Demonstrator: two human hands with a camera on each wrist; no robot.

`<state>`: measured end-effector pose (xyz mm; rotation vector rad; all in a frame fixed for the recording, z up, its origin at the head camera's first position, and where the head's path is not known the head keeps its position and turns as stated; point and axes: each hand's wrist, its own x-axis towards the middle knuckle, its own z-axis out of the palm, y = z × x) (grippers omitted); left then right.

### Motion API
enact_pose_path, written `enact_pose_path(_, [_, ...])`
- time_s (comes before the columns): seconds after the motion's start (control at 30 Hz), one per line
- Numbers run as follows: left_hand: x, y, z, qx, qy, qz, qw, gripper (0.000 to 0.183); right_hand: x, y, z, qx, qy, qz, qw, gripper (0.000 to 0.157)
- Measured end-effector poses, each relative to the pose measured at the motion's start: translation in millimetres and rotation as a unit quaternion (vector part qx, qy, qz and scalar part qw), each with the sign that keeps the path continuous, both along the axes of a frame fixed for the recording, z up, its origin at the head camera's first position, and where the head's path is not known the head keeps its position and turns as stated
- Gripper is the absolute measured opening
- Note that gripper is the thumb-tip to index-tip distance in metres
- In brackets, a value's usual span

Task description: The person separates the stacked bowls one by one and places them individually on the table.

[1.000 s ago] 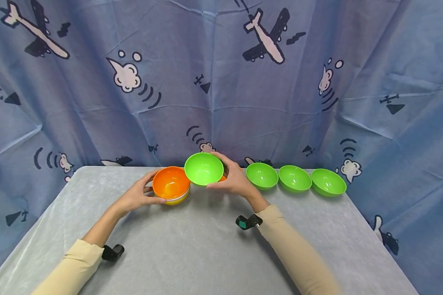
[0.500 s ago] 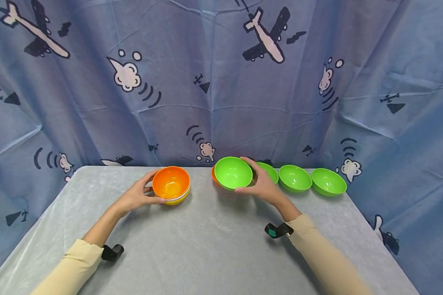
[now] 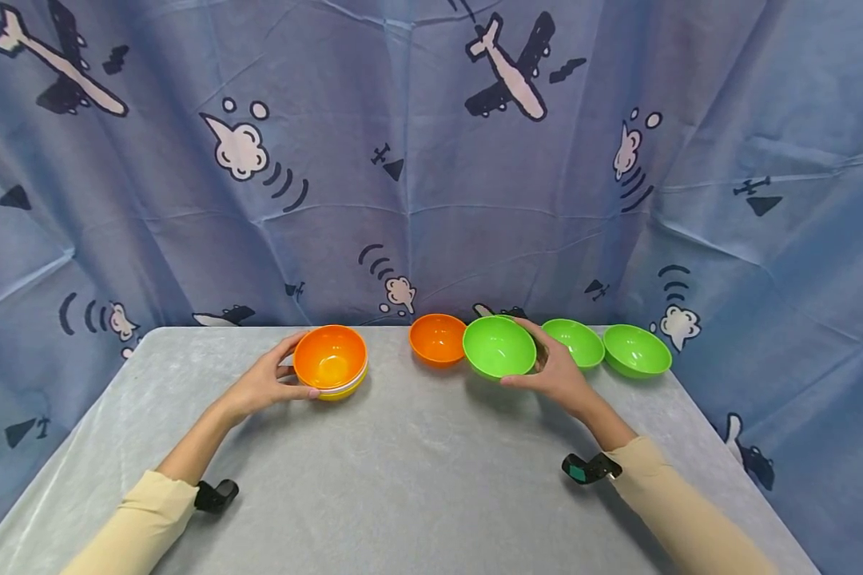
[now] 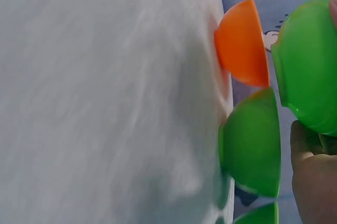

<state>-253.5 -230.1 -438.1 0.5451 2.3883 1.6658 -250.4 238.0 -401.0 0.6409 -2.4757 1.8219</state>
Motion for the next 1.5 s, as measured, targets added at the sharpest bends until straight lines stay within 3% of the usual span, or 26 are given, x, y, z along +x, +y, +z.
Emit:
enact_pose_path(0.13, [1.1,-0.1,-0.9,-0.001,-0.002,0.001,1.0000,0.097,-0.6,19.7,-13.3,0.007,0.002,-0.016,1.000,0.097])
enact_pose_path(0.37, [2.3,-0.8,-1.7,-0.003,-0.002,0.005,1.0000,0.096,17.0,44.5,-6.3,0.037,0.001,-0.041,0.998,0.095])
enact_pose_path(0.5, [1.3,-0.7,-1.9,-0.002,-0.001,0.002,1.0000,0.095,18.0,72.1,-19.8,0.052,0.007,-0.060,0.997,0.096])
enact_pose_path(0.77, [0.5,-1.3,-2.6,-0.003,0.002,0.005,1.0000,0.095,37.9,119.0,-20.1,0.112,0.001,-0.082,0.990,0.093])
enact_pose_path(1.2, [0.9,-1.7,-0.7,-0.004,0.005,0.004,1.0000,0.094,64.1,191.4,-31.2,0.148,-0.044,-0.100,0.983,0.086])
enact_pose_path(1.5, [0.0,-1.2,-0.2,-0.008,-0.009,0.014,0.9998,0.096,71.6,215.1,-40.5,0.171,-0.075,-0.121,0.975,0.085])
